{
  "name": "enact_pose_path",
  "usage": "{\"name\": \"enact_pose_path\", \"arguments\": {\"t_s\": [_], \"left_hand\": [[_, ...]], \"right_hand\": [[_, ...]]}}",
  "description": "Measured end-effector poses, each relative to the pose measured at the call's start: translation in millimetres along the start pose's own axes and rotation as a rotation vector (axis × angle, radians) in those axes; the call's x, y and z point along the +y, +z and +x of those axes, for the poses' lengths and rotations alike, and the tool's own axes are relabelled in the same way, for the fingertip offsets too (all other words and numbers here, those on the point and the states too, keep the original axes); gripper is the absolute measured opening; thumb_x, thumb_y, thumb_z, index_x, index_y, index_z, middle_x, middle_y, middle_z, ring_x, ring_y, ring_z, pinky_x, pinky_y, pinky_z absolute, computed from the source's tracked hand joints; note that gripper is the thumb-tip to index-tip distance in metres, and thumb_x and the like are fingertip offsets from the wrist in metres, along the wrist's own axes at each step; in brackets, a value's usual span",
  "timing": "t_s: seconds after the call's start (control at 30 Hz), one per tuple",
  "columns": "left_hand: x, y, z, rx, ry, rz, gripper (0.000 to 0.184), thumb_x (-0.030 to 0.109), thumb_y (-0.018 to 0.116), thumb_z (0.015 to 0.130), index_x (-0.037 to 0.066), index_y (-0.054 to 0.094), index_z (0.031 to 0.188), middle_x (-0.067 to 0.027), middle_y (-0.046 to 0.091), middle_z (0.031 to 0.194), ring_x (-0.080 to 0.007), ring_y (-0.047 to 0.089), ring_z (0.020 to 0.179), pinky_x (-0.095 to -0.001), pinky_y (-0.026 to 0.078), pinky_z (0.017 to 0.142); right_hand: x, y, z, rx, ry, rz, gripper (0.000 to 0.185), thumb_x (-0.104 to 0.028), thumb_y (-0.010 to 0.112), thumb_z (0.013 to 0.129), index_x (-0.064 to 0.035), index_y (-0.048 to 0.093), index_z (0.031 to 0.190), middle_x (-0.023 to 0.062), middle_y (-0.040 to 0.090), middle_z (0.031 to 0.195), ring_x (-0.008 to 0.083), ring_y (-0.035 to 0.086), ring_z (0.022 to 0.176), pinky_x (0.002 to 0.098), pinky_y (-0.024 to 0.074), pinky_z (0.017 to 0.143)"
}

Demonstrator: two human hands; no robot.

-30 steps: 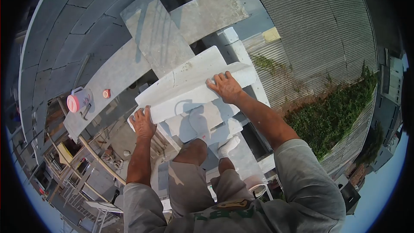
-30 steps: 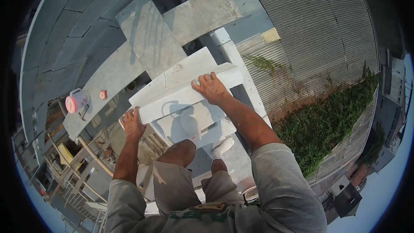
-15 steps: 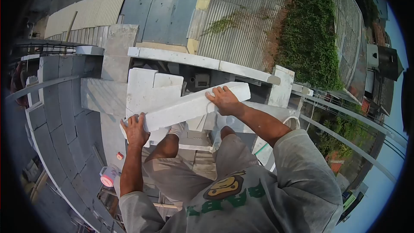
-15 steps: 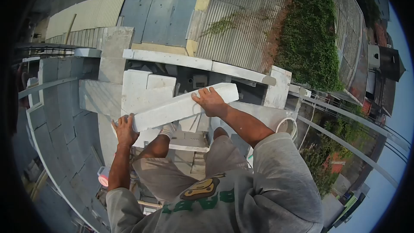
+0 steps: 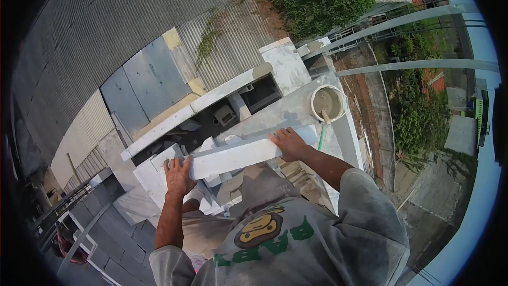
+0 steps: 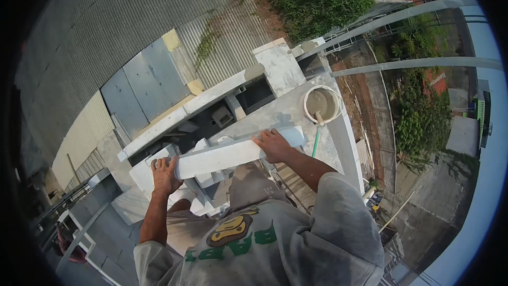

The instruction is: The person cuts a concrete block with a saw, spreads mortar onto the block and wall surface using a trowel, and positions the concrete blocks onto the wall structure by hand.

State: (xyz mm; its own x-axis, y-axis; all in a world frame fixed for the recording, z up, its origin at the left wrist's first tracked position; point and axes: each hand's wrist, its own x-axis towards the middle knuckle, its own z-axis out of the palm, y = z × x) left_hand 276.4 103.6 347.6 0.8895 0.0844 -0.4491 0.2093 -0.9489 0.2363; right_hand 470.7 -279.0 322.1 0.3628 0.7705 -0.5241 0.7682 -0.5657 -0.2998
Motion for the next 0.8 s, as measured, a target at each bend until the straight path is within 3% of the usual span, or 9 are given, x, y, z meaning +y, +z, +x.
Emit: {"name": "enact_pose_path", "arguments": {"t_s": [0.37,0.8], "left_hand": [[56.9,-46.5,59.5,0.024,0.184,0.061,0.082,0.022,0.084,0.052,0.008,0.053,0.126,-0.0125,0.055,0.111,-0.0309,0.050,0.112,-0.0508,0.029,0.106],[77.2,-3.9,95.1,0.044,0.225,0.016,0.085,0.023,0.086,0.050,0.010,0.052,0.127,-0.0137,0.054,0.112,-0.0319,0.050,0.112,-0.0518,0.029,0.104]], "right_hand": [[37.1,-4.3,-56.8,0.108,0.133,0.076,0.078,-0.011,0.072,0.063,-0.0060,0.047,0.137,0.0176,0.054,0.114,0.0324,0.053,0.111,0.0432,0.0372,0.098],[75.5,12.3,-72.2,0.088,0.121,0.071,0.082,-0.019,0.076,0.062,-0.0057,0.045,0.137,0.0157,0.054,0.113,0.0298,0.053,0.111,0.0419,0.0365,0.097]]}}
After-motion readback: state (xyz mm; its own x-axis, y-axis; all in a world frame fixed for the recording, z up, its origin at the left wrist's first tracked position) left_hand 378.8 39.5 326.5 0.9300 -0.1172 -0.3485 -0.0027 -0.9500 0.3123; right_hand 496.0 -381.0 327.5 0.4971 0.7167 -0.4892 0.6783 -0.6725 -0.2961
